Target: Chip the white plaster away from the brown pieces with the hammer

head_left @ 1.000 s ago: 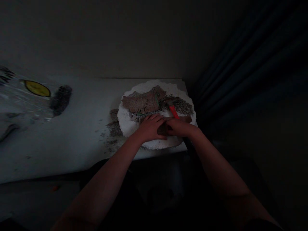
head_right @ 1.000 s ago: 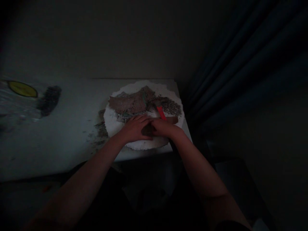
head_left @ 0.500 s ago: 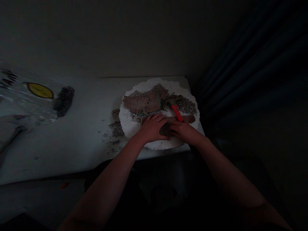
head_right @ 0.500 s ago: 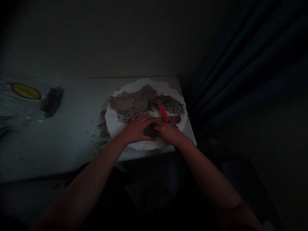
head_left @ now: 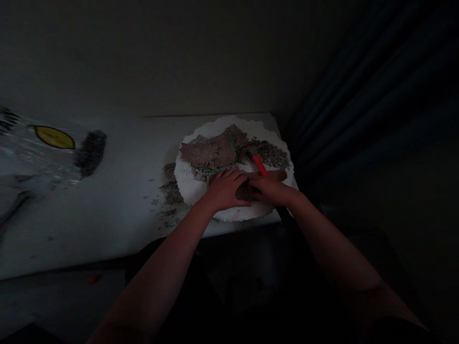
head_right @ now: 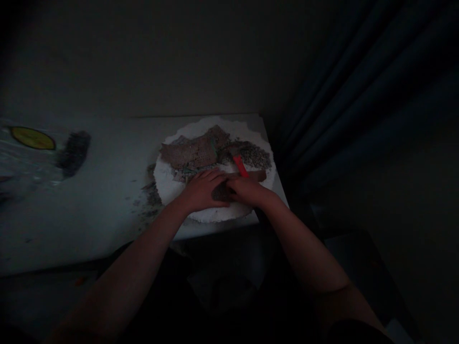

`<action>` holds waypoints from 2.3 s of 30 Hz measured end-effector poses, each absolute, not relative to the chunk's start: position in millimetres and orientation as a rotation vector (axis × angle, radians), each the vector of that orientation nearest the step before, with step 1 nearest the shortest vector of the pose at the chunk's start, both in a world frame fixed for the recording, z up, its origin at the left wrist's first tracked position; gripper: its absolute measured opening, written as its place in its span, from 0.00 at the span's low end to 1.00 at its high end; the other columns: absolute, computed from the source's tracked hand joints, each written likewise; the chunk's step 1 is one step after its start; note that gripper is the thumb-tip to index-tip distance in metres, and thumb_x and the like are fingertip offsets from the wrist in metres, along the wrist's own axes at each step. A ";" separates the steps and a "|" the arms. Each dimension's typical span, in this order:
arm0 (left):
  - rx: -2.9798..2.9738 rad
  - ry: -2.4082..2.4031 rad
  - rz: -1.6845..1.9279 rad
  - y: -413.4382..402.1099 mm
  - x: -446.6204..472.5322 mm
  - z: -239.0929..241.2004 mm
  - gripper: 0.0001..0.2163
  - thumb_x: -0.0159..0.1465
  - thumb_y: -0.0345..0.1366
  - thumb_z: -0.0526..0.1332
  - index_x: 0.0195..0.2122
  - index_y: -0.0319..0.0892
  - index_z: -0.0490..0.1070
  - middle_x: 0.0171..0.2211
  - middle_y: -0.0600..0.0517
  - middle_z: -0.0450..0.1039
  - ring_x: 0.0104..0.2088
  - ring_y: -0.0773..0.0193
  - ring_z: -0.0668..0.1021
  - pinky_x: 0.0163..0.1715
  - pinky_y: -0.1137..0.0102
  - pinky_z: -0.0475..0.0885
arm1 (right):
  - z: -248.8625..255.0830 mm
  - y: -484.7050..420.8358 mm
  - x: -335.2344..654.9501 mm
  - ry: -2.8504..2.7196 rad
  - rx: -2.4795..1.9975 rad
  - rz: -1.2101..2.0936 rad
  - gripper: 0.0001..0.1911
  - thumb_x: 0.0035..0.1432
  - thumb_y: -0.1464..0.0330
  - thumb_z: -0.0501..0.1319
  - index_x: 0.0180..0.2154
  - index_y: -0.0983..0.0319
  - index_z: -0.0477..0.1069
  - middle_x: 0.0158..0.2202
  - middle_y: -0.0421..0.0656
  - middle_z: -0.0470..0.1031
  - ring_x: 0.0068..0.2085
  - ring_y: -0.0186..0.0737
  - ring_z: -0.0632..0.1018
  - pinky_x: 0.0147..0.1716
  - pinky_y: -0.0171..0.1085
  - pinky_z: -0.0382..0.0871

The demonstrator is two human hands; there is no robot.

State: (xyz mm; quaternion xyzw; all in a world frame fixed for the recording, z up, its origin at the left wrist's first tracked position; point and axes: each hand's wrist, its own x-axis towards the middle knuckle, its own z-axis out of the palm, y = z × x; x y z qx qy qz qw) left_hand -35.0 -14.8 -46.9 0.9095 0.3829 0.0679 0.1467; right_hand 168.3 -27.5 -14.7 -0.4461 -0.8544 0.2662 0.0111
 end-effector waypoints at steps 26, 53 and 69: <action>2.643 1.084 0.270 -16.0 -35.1 -45.6 0.36 0.57 0.58 0.67 0.62 0.45 0.65 0.64 0.42 0.64 0.66 0.44 0.63 0.63 0.52 0.59 | -22.0 -23.8 169.6 -2.651 -1.348 0.843 0.06 0.58 0.73 0.65 0.39 0.65 0.75 0.41 0.49 0.77 0.37 0.39 0.74 0.36 0.36 0.64; 2.634 1.099 -0.043 -18.2 2.2 -22.7 0.11 0.63 0.35 0.57 0.42 0.39 0.76 0.48 0.41 0.77 0.48 0.50 0.78 0.53 0.56 0.72 | -13.2 -40.5 192.1 -2.481 -1.257 0.827 0.07 0.61 0.75 0.57 0.40 0.65 0.72 0.39 0.46 0.76 0.37 0.37 0.73 0.35 0.34 0.60; 2.642 1.030 -0.110 -13.4 4.0 -21.6 0.13 0.65 0.34 0.54 0.43 0.39 0.77 0.46 0.41 0.77 0.47 0.52 0.78 0.51 0.57 0.71 | -15.2 -39.1 190.3 -2.481 -1.245 0.822 0.06 0.59 0.76 0.58 0.38 0.64 0.71 0.38 0.46 0.76 0.36 0.37 0.72 0.36 0.35 0.61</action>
